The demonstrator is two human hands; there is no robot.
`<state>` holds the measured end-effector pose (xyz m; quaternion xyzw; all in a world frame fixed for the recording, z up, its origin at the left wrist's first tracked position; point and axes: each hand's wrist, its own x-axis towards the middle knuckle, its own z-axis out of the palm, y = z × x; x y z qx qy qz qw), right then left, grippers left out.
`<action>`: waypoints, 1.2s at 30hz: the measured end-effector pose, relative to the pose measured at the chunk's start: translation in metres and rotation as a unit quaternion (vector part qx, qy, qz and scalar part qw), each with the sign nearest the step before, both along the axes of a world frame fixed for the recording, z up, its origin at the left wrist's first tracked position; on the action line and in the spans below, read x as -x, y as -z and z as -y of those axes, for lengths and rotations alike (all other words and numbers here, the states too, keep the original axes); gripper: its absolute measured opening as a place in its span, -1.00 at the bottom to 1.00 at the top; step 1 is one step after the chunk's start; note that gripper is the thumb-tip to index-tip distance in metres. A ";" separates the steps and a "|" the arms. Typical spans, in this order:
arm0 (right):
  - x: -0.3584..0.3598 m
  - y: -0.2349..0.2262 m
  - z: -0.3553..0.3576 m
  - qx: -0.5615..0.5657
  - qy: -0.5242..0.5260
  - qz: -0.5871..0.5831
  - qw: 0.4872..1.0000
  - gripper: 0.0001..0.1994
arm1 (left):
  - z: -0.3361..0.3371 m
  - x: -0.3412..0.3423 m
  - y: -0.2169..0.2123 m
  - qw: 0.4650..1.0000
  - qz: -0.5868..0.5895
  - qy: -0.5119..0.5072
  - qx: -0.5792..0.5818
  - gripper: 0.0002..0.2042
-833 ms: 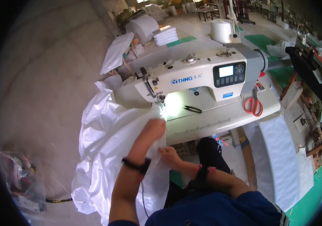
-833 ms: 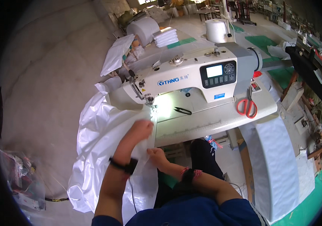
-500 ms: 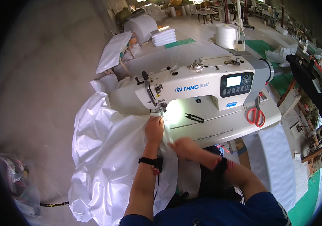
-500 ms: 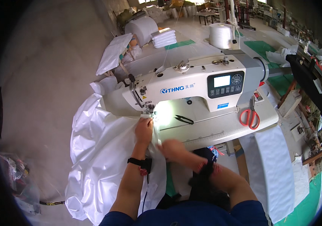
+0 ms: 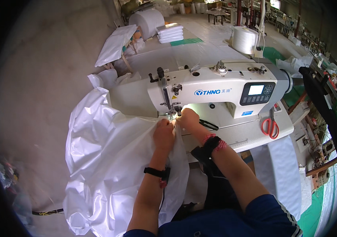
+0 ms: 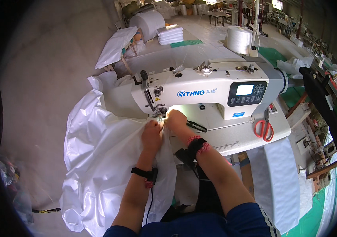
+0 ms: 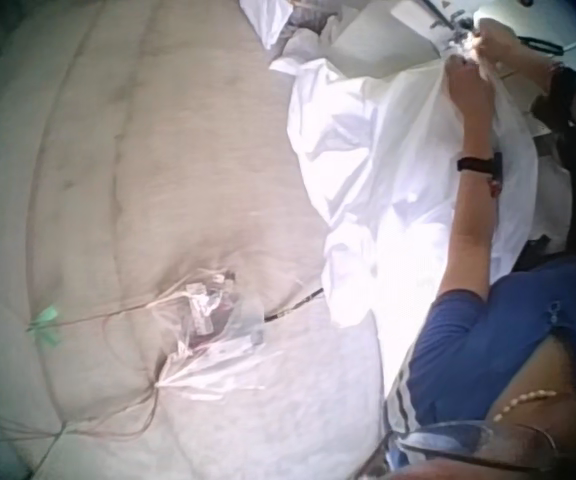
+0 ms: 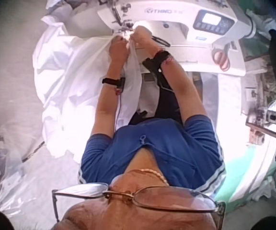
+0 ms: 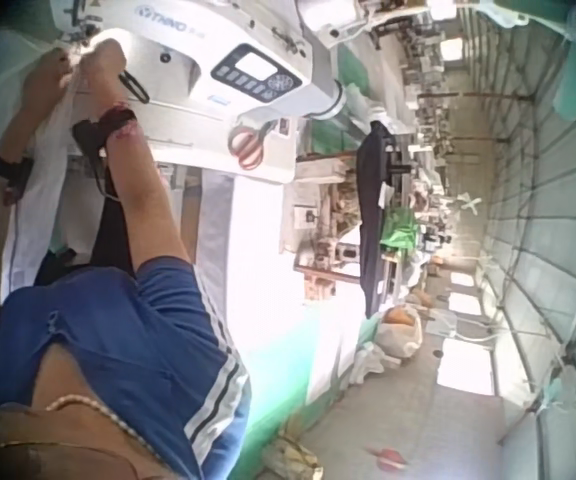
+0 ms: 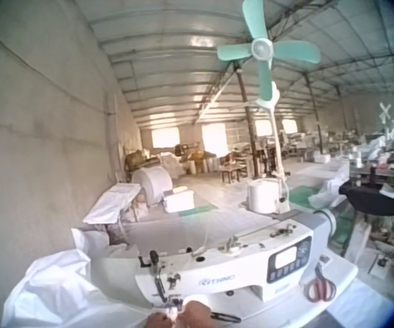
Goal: The person is sewing white fabric using an industrial sewing machine.
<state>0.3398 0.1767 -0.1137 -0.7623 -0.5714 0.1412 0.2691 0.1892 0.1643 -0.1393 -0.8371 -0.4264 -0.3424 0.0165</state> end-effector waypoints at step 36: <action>0.002 0.024 0.030 -0.166 -0.158 0.158 0.961 -0.88 | 0.004 -0.003 -0.001 0.999 0.047 0.002 0.020 -0.78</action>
